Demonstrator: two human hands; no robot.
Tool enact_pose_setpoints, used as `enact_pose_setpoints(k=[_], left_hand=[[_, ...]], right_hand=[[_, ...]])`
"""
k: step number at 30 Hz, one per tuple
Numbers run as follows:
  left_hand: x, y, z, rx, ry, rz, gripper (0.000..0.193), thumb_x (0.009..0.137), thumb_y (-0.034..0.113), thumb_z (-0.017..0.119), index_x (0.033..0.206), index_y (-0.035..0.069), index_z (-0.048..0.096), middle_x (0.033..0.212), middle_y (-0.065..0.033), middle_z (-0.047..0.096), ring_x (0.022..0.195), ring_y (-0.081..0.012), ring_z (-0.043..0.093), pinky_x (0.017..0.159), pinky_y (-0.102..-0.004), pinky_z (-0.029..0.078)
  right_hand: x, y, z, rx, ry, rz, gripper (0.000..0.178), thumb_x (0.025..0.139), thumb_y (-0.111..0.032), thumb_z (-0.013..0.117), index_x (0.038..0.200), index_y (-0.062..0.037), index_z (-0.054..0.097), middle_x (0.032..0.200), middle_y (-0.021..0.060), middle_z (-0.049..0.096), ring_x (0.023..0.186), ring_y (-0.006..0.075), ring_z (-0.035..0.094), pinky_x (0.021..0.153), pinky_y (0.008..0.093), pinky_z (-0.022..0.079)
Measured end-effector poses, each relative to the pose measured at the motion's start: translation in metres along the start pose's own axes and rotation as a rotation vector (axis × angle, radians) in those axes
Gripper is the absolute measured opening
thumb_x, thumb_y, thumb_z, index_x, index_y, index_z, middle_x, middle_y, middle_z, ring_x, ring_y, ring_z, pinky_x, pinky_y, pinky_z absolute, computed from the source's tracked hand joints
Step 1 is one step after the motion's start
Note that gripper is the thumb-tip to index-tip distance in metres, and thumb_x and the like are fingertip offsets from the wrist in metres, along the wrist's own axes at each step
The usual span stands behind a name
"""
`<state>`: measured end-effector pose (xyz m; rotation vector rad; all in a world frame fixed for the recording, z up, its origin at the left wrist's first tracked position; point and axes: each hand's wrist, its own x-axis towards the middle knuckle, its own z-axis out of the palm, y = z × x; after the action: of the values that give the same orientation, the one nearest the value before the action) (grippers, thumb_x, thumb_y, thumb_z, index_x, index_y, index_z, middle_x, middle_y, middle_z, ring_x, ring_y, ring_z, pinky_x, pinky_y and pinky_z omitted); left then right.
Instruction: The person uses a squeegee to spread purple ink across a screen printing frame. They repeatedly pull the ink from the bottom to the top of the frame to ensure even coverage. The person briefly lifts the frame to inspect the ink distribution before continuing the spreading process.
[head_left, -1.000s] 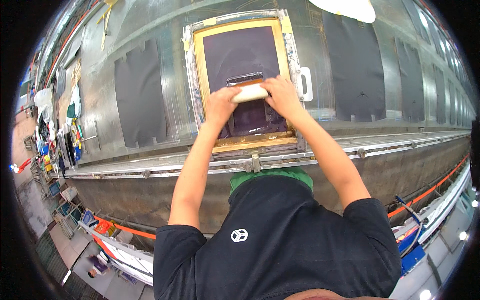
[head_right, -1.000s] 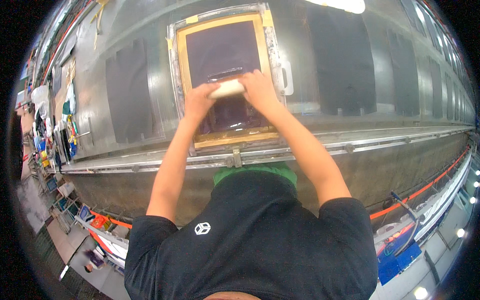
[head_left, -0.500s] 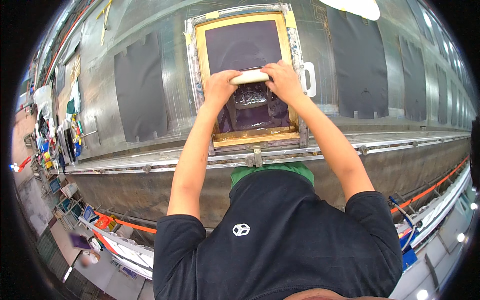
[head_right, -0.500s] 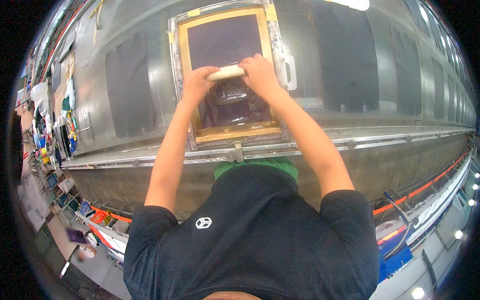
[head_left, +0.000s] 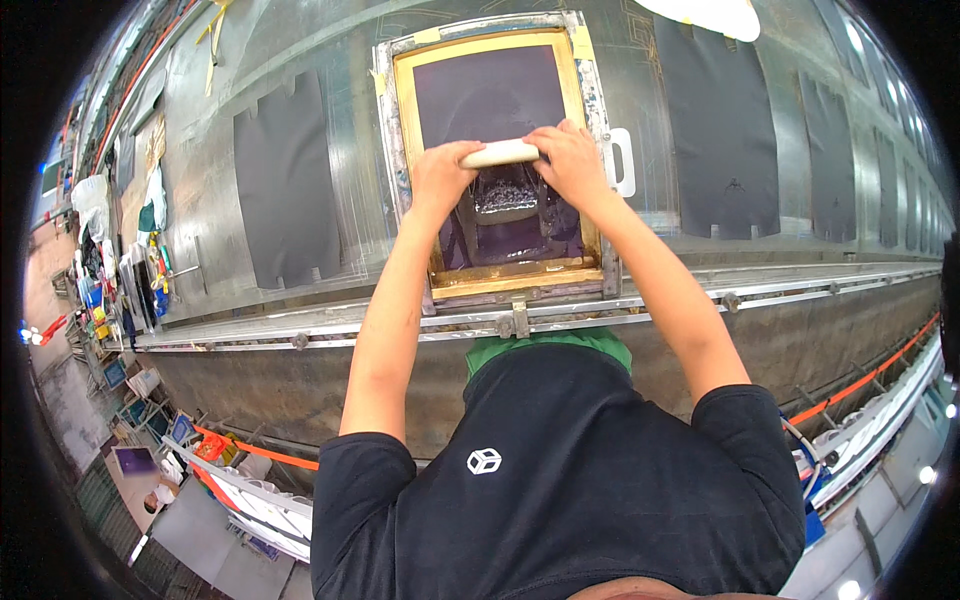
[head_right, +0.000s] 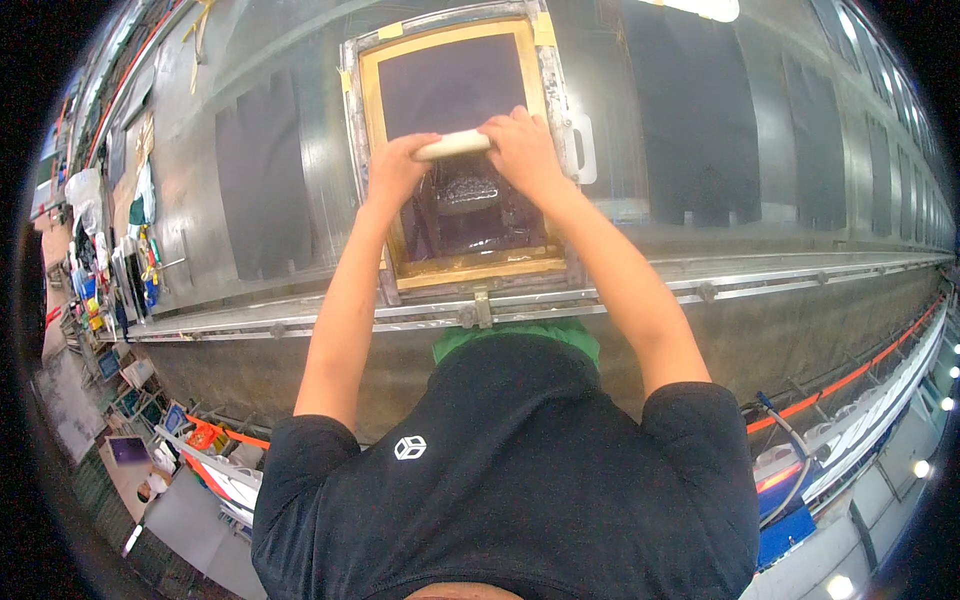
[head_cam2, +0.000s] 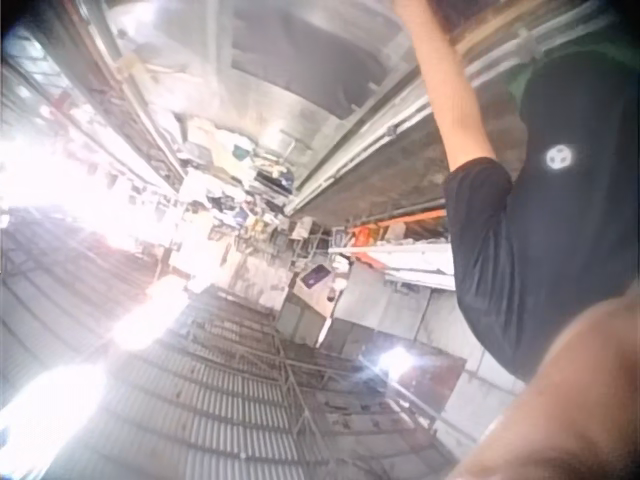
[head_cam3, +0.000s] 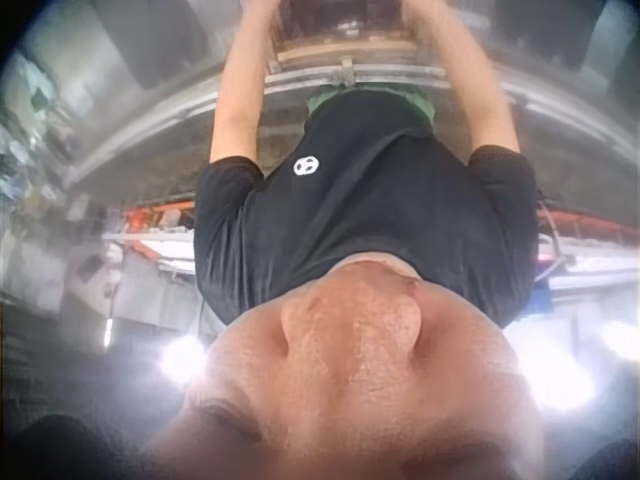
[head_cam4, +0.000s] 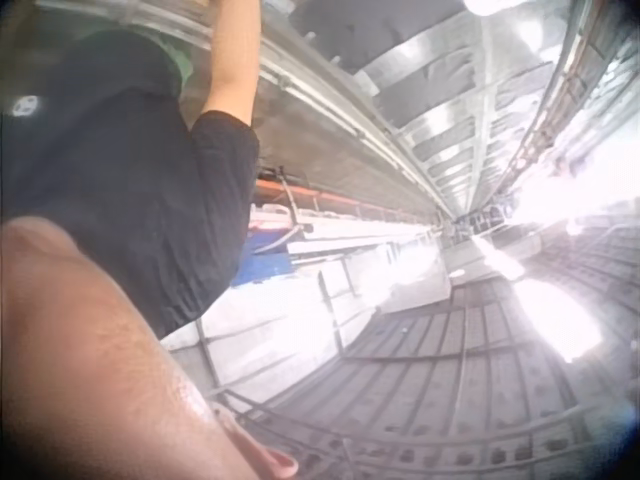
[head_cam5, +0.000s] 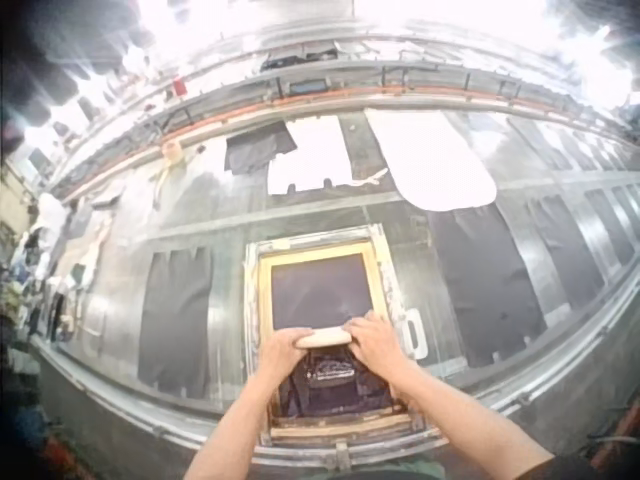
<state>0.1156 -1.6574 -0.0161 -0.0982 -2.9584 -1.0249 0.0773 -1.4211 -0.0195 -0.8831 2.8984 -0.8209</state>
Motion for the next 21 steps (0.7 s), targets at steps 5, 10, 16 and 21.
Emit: enact_pose_setpoints(k=[5,10,16,21], left_hand=[[-0.049,0.009,0.014,0.041,-0.174,-0.135,0.037,0.077,0.008,0.074,0.112,0.018,0.079,0.115,-0.0072,0.075,0.105,-0.0271,0.071,0.092,-0.0375,0.056],[-0.124,0.02,0.025,0.021,-0.137,-0.102,0.04,0.075,0.004,0.072,0.11,0.02,0.079,0.113,-0.0019,0.076,0.104,-0.0234,0.072,0.091,-0.0367,0.056],[-0.048,0.001,-0.002,-0.104,-0.073,-0.16,0.038,0.078,0.008,0.074,0.114,0.016,0.078,0.111,-0.0105,0.076,0.104,-0.0285,0.072,0.092,-0.0365,0.056],[-0.019,0.003,-0.001,-0.035,-0.035,-0.154,0.041,0.078,0.009,0.074,0.118,0.018,0.076,0.113,-0.0085,0.076,0.104,-0.0281,0.072,0.092,-0.0356,0.055]], right_hand=[[-0.058,-0.014,0.009,0.099,-0.042,0.021,0.042,0.074,-0.007,0.076,0.115,-0.0092,0.071,0.118,0.0061,0.07,0.106,0.0298,0.06,0.095,0.0442,0.049],[-0.127,-0.042,0.014,0.107,-0.048,0.02,0.046,0.069,-0.01,0.079,0.114,-0.0087,0.071,0.118,0.0021,0.069,0.102,0.0274,0.059,0.089,0.0427,0.049],[-0.076,0.067,0.001,0.276,0.352,0.465,0.04,0.087,-0.024,0.077,0.124,-0.0113,0.068,0.123,0.0146,0.063,0.104,0.0261,0.059,0.089,0.041,0.048],[-0.044,0.104,0.011,0.431,0.301,0.699,0.032,0.091,-0.019,0.07,0.123,-0.0137,0.069,0.086,0.0084,0.067,0.074,0.0216,0.058,0.072,0.0367,0.048]])
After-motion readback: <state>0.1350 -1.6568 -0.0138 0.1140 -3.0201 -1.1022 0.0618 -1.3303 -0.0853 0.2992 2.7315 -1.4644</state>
